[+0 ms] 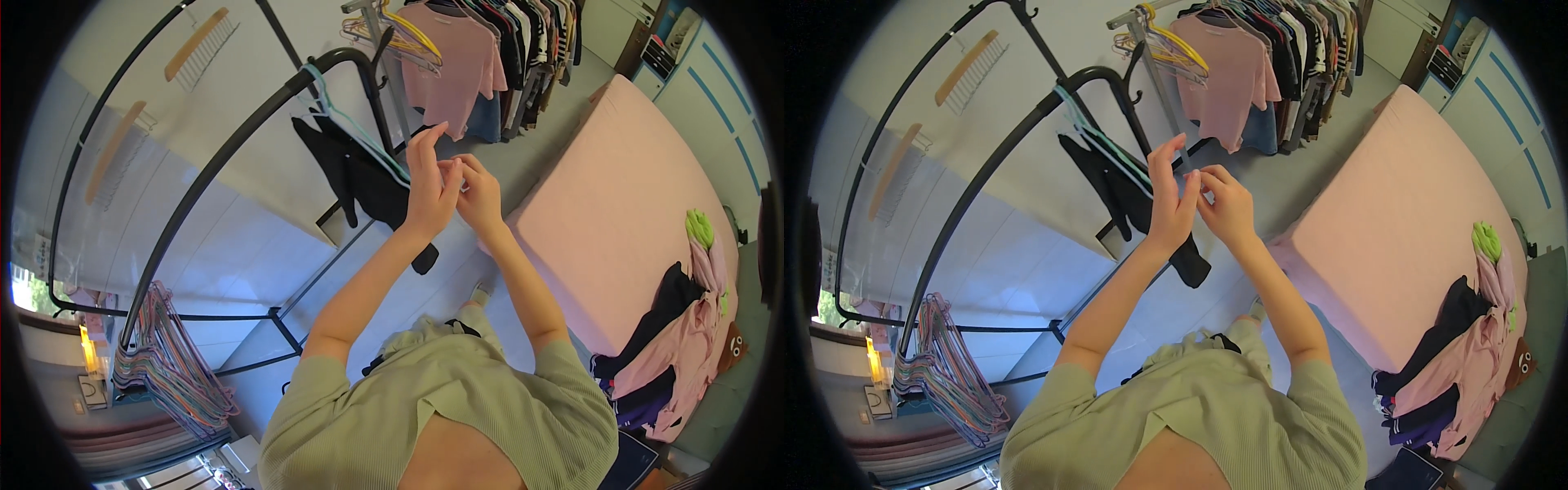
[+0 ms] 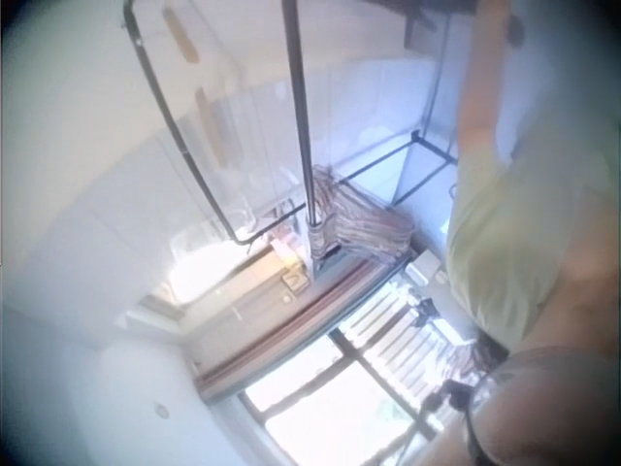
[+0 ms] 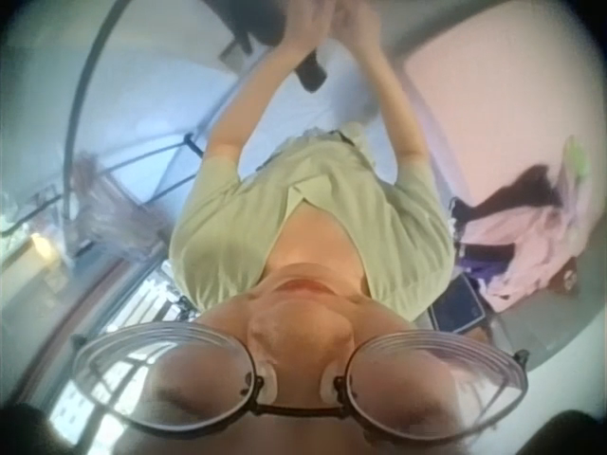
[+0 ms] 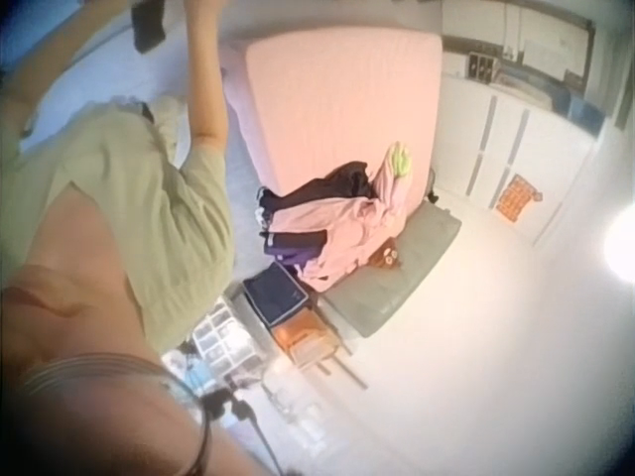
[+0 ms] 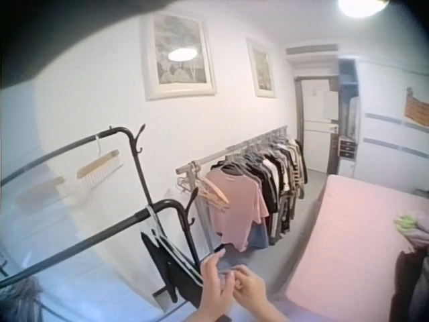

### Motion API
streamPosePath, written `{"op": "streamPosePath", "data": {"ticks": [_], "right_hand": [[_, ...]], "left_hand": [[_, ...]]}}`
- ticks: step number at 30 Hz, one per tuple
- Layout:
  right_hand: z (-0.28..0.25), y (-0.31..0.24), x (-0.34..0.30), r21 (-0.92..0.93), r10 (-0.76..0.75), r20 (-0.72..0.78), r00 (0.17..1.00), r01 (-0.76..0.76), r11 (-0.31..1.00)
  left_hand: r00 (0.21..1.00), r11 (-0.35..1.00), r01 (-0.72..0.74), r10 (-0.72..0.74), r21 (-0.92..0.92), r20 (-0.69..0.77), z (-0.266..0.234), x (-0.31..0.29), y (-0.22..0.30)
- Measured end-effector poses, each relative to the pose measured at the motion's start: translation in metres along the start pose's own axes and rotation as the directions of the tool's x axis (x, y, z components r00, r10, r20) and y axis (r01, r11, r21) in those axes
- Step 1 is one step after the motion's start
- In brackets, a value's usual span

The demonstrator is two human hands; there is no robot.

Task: The person takes hangers from a clothes rack, puts various garments from a bed onto the hangers, and hangs the clothes onto the rack.

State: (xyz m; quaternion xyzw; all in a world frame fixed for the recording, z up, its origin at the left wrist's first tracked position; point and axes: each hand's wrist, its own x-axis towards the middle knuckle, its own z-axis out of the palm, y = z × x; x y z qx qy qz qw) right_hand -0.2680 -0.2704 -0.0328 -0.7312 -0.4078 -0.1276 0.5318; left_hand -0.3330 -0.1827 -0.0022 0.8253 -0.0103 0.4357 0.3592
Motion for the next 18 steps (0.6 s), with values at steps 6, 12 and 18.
{"op": "streamPosePath", "data": {"ticks": [6,12,18], "right_hand": [[-0.032,0.053,0.031,0.114,0.042,-0.010,0.999,-0.041,0.993],[-0.079,0.121,0.076,0.103,0.071,0.120,0.990,-0.084,0.991],[-0.118,0.186,0.117,0.079,0.098,0.164,0.982,-0.112,0.991]], "left_hand": [[0.987,0.970,0.152,-0.157,-0.191,-0.011,0.077,0.033,-0.012],[0.948,0.936,0.282,-0.305,-0.210,-0.086,0.162,0.071,-0.018],[0.894,0.915,0.358,-0.393,-0.186,-0.214,0.232,0.102,-0.052]]}}
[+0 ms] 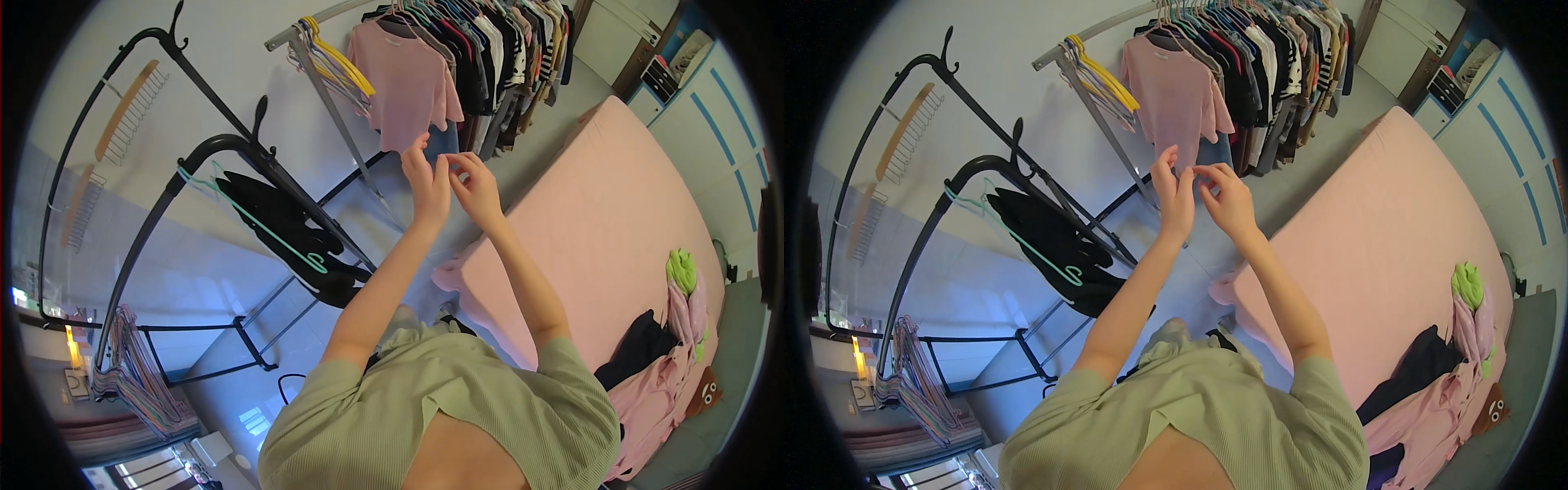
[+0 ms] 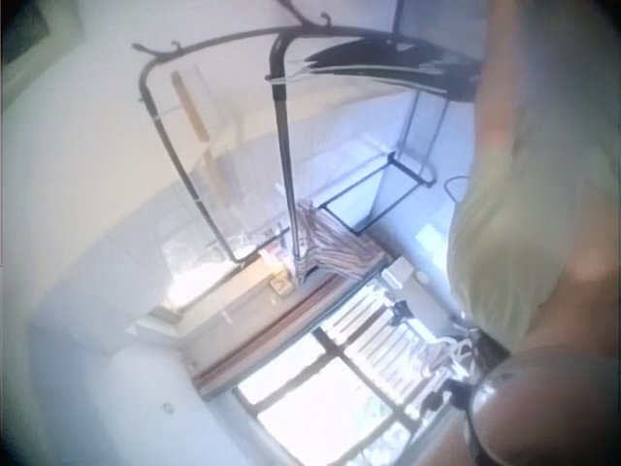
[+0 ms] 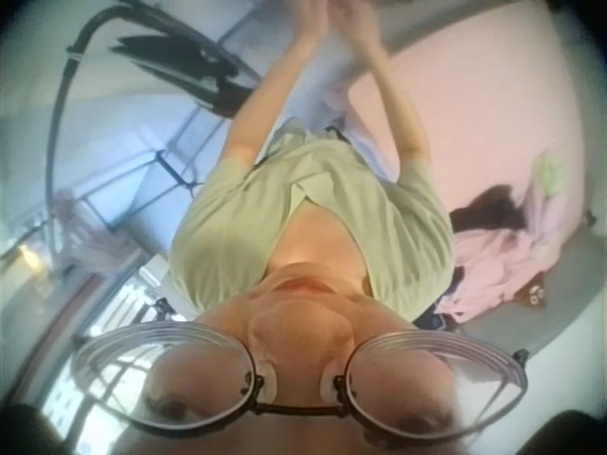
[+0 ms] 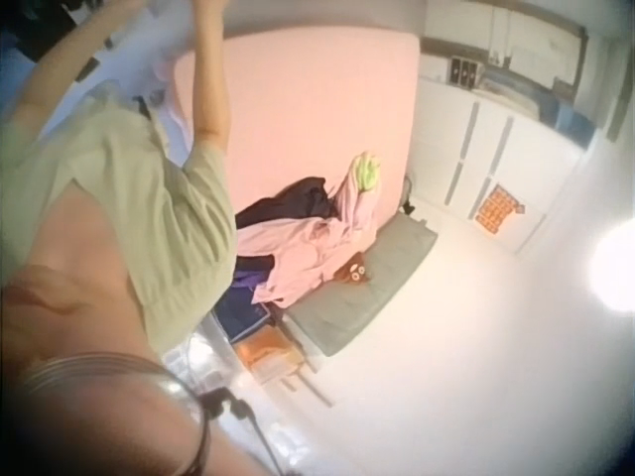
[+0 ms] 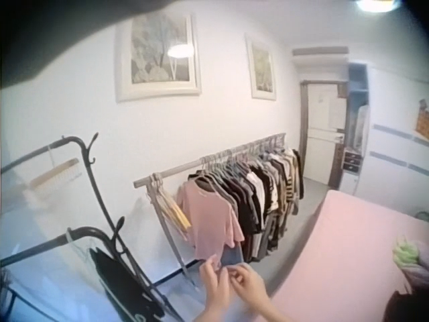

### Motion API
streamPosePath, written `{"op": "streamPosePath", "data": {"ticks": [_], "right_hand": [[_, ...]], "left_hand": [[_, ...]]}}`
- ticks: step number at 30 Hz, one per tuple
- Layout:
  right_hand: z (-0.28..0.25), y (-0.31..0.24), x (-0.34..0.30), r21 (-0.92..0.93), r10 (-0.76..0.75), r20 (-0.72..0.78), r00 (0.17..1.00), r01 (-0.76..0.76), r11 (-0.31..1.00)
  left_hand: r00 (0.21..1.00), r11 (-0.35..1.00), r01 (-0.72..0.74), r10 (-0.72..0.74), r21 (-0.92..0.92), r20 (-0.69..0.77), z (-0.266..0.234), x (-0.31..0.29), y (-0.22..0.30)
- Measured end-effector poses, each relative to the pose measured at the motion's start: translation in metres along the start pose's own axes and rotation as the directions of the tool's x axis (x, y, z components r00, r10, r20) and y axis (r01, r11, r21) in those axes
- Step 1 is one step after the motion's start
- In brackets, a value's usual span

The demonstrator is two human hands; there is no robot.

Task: The person takes hangers from a clothes rack, puts various garments from a bed onto the hangers, and hangs the clothes onto the rack.

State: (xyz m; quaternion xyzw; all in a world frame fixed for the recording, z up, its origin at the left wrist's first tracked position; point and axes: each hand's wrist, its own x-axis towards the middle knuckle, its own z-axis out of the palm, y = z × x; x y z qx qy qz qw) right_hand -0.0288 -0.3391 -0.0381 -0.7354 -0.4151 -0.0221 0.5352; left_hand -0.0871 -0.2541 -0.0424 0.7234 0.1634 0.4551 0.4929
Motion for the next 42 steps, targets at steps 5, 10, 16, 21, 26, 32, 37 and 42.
{"op": "streamPosePath", "data": {"ticks": [5,10,16,21,26,32,37,42], "right_hand": [[-0.007,0.034,0.034,0.057,-0.008,0.082,0.997,0.003,0.998],[0.011,0.064,0.080,0.072,-0.072,0.126,0.989,0.063,0.995],[0.059,0.089,0.157,0.113,-0.192,0.171,0.966,0.175,0.978],[0.114,0.100,0.234,0.299,-0.154,0.239,0.959,0.078,0.951],[0.184,0.122,0.293,0.396,-0.100,0.293,0.951,-0.025,0.918],[0.233,0.126,0.314,0.404,0.028,0.456,0.889,-0.235,0.884],[0.240,0.121,0.307,0.367,-0.008,0.151,0.989,-0.049,0.929],[0.212,0.089,0.307,0.377,-0.019,0.034,0.999,0.005,0.926]], "left_hand": [[0.995,0.996,0.062,-0.057,0.059,-0.084,0.029,0.032,-0.033],[0.981,0.987,0.107,-0.086,0.117,-0.171,0.028,0.079,-0.066],[0.943,0.962,0.229,-0.258,-0.151,-0.211,0.017,0.153,-0.113],[0.939,0.968,0.205,-0.236,-0.144,-0.249,0.007,0.215,-0.146],[0.947,0.989,0.147,-0.148,-0.026,-0.285,0.001,0.255,-0.159],[0.949,0.979,0.165,-0.126,0.118,-0.288,-0.010,0.271,-0.186],[0.950,0.978,0.141,-0.089,0.156,-0.301,-0.007,0.281,-0.170],[0.951,0.968,0.087,-0.011,0.234,-0.309,-0.005,0.285,-0.171]]}}
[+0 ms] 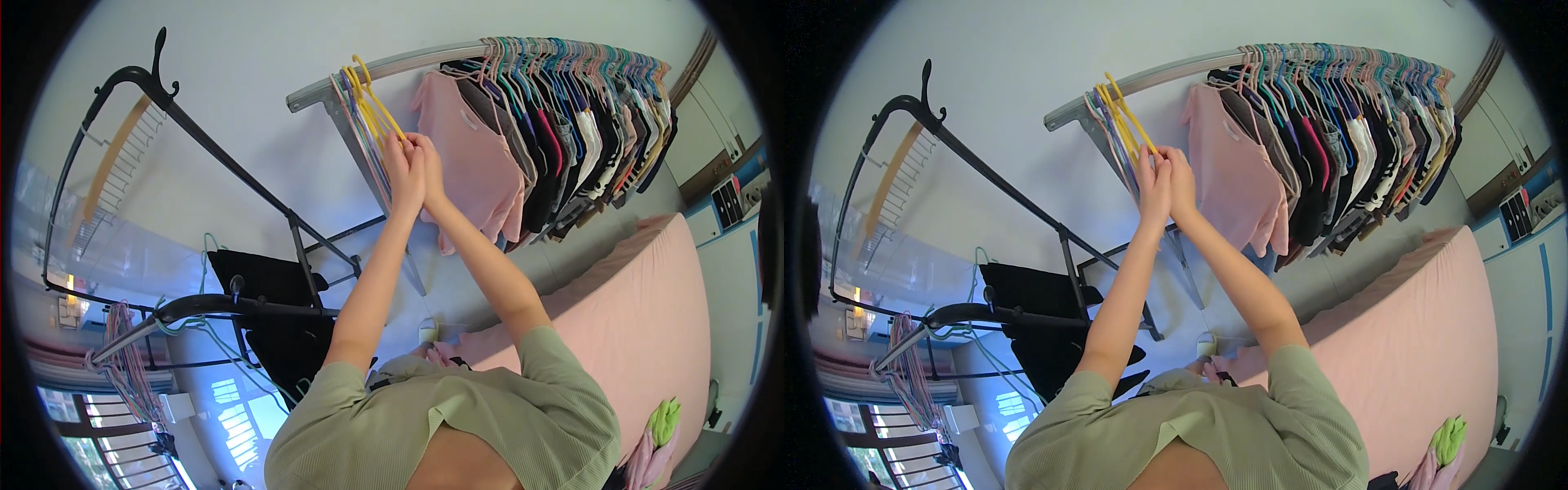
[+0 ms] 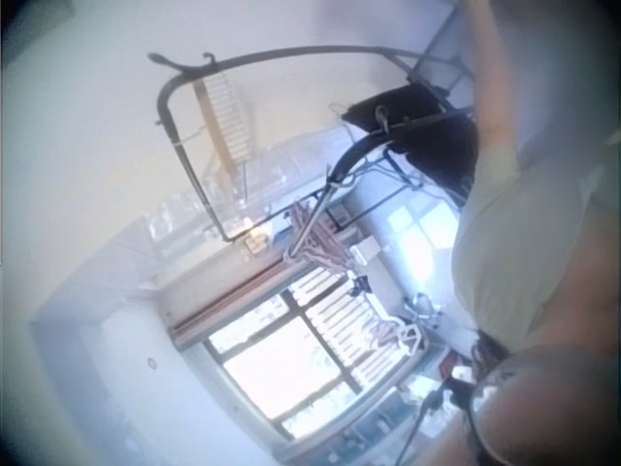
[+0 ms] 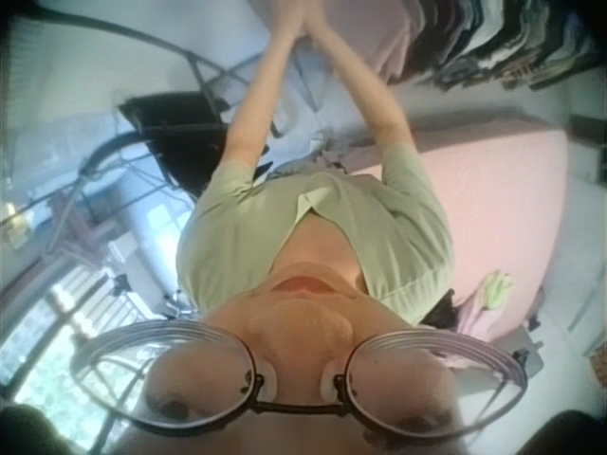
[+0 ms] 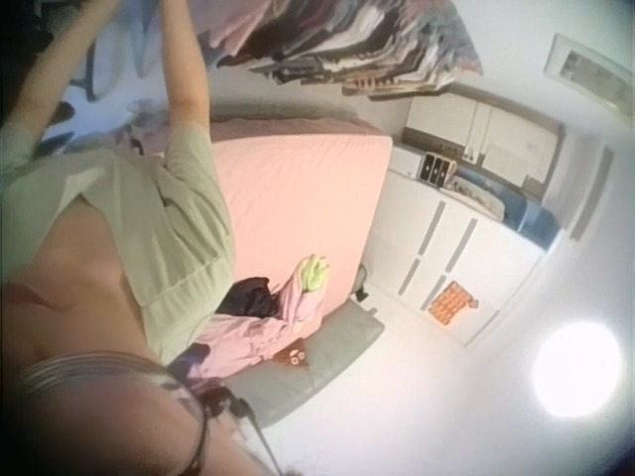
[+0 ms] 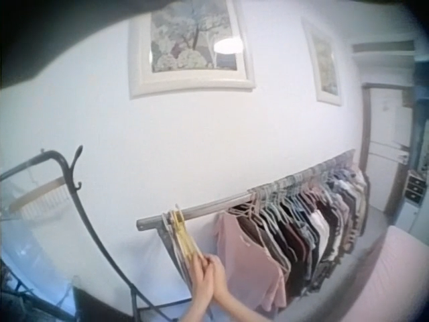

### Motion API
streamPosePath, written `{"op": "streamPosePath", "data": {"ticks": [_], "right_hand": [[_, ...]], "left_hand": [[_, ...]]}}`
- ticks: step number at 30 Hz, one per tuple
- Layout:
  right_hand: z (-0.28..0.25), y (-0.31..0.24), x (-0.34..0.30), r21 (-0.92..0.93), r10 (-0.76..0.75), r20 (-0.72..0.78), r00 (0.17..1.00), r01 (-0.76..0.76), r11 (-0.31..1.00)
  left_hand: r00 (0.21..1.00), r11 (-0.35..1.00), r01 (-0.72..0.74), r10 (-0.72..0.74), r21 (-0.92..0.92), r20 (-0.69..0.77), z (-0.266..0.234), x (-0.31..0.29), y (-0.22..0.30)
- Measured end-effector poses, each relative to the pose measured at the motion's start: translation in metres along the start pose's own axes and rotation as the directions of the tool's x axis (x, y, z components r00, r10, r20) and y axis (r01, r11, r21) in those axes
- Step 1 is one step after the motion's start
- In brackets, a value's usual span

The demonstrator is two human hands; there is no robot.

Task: The person takes hangers from a clothes rack, puts various garments from a bed onto the hangers, and hangs the clothes onto the rack.

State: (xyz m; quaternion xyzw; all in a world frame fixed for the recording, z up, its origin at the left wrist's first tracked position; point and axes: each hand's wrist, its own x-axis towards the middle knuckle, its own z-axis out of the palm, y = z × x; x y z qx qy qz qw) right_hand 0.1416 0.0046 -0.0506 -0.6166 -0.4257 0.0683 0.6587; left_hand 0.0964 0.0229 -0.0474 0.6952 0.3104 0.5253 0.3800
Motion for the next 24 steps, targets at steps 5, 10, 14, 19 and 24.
{"op": "streamPosePath", "data": {"ticks": [5,10,14,19,24], "right_hand": [[-0.036,-0.015,-0.002,0.014,-0.032,-0.090,0.995,0.034,0.999],[-0.108,-0.038,-0.028,-0.033,-0.064,-0.166,0.984,0.059,0.998],[-0.188,-0.064,-0.073,-0.311,-0.153,-0.111,0.982,0.112,0.944],[-0.282,-0.084,-0.142,-0.202,0.019,-0.118,0.993,-0.043,0.978],[-0.351,-0.118,-0.213,-0.109,0.132,-0.193,0.972,-0.155,0.982]], "left_hand": [[0.978,0.923,0.161,-0.101,-0.348,0.185,0.002,-0.006,0.018],[0.978,0.972,-0.113,0.146,-0.208,0.149,0.013,-0.030,0.036],[0.934,0.930,-0.350,0.339,0.107,0.113,0.005,-0.050,0.054],[0.784,0.764,-0.597,0.492,0.244,0.378,-0.013,-0.086,0.062],[0.742,0.833,-0.553,0.485,0.014,0.462,-0.020,-0.144,0.102]]}}
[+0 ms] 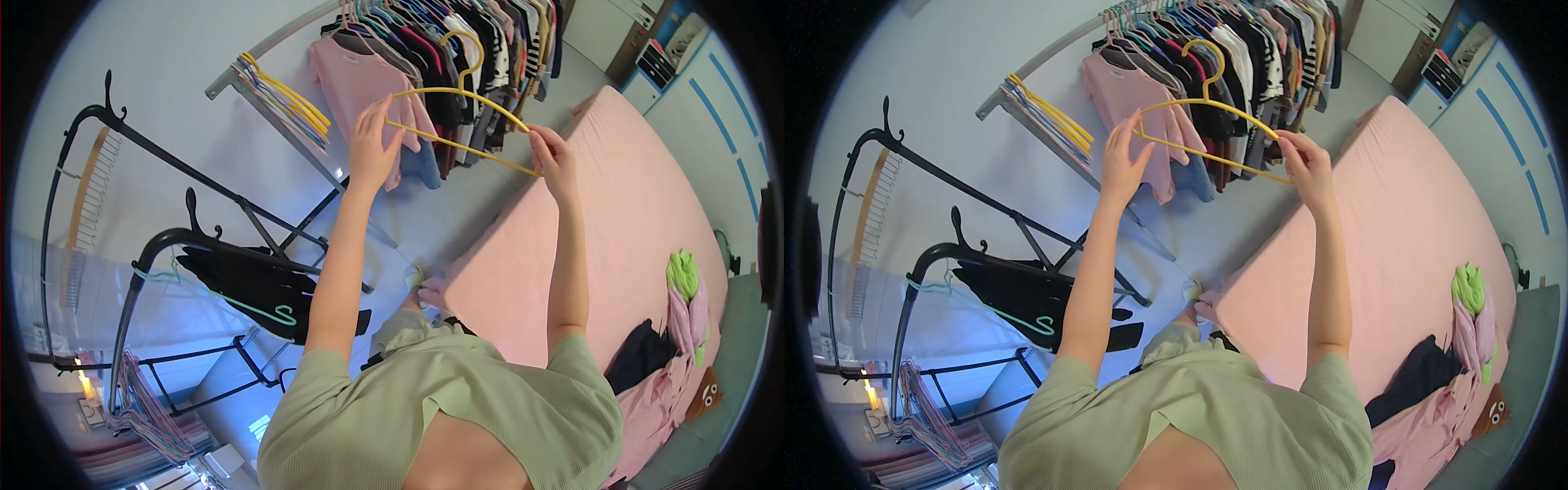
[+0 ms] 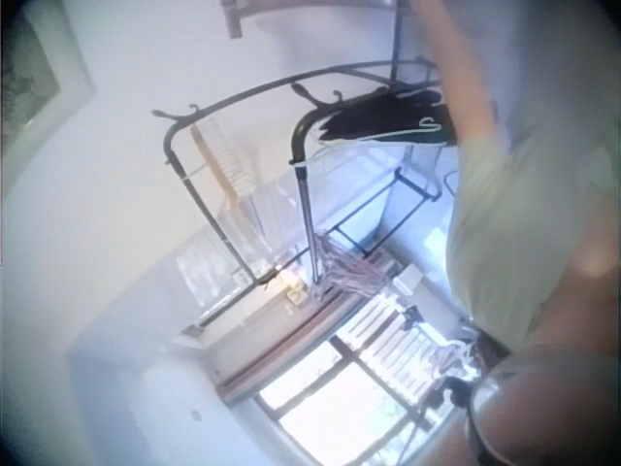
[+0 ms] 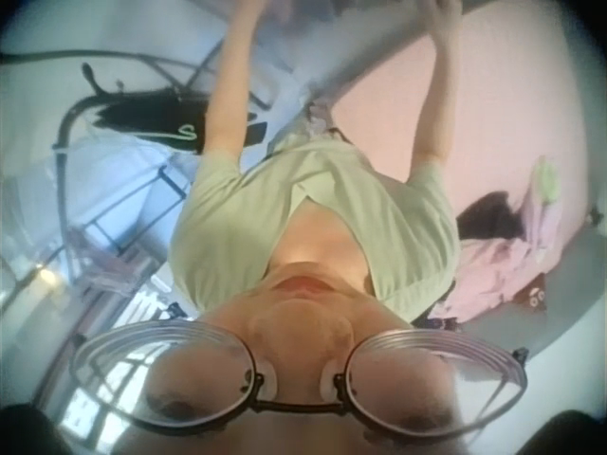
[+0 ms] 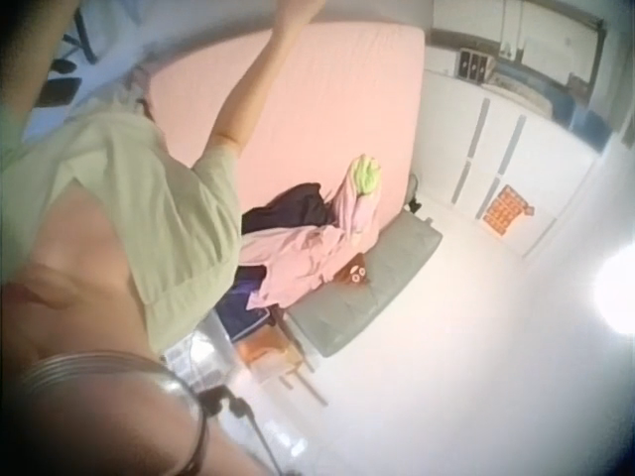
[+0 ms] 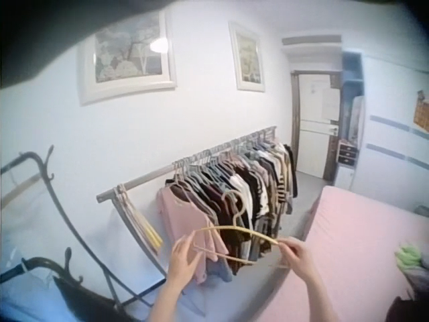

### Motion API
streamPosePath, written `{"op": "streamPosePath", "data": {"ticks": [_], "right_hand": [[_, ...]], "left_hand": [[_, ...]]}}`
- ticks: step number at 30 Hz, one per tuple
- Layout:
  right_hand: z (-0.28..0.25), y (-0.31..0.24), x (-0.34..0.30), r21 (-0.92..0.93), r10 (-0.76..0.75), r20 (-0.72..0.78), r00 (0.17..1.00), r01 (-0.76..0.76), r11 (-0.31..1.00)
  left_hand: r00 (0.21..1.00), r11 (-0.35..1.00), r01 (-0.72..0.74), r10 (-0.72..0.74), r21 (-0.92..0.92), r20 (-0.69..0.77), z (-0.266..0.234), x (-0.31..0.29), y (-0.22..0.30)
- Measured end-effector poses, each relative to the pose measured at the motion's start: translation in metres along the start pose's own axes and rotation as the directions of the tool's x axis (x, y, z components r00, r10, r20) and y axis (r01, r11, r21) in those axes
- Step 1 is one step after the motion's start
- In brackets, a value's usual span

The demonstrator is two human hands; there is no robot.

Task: The person takes hangers from a clothes rack, puts various garments from a bed onto the hangers, and hangs the clothes onto the rack.

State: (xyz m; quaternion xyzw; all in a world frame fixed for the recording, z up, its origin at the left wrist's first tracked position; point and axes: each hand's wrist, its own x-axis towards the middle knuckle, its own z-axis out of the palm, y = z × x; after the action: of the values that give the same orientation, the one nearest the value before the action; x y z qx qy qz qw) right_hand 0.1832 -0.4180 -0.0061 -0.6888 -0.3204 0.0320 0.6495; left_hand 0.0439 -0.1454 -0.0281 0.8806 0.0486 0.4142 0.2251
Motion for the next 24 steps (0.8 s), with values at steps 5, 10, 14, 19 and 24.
{"op": "streamPosePath", "data": {"ticks": [5,10,14,19,24], "right_hand": [[-0.049,-0.016,-0.053,-0.003,0.049,0.021,0.999,-0.049,0.999],[-0.069,-0.047,-0.104,-0.025,0.123,0.048,0.991,-0.122,0.992],[-0.080,-0.055,-0.154,-0.078,0.149,-0.043,0.988,-0.152,0.985],[-0.076,-0.083,-0.225,-0.284,0.038,-0.261,0.965,-0.114,0.952],[-0.056,-0.121,-0.299,-0.658,-0.199,-0.386,0.901,-0.118,0.744]], "left_hand": [[0.998,0.996,-0.055,0.056,-0.064,0.019,0.002,-0.024,0.053],[0.981,0.986,-0.022,0.054,-0.165,0.188,-0.011,-0.042,0.101],[0.980,0.966,-0.068,0.112,-0.250,0.166,-0.016,-0.061,0.127],[0.920,0.954,-0.014,0.130,-0.299,0.370,-0.021,-0.085,0.164],[0.902,0.878,-0.067,0.256,-0.474,0.347,-0.023,-0.131,0.198]]}}
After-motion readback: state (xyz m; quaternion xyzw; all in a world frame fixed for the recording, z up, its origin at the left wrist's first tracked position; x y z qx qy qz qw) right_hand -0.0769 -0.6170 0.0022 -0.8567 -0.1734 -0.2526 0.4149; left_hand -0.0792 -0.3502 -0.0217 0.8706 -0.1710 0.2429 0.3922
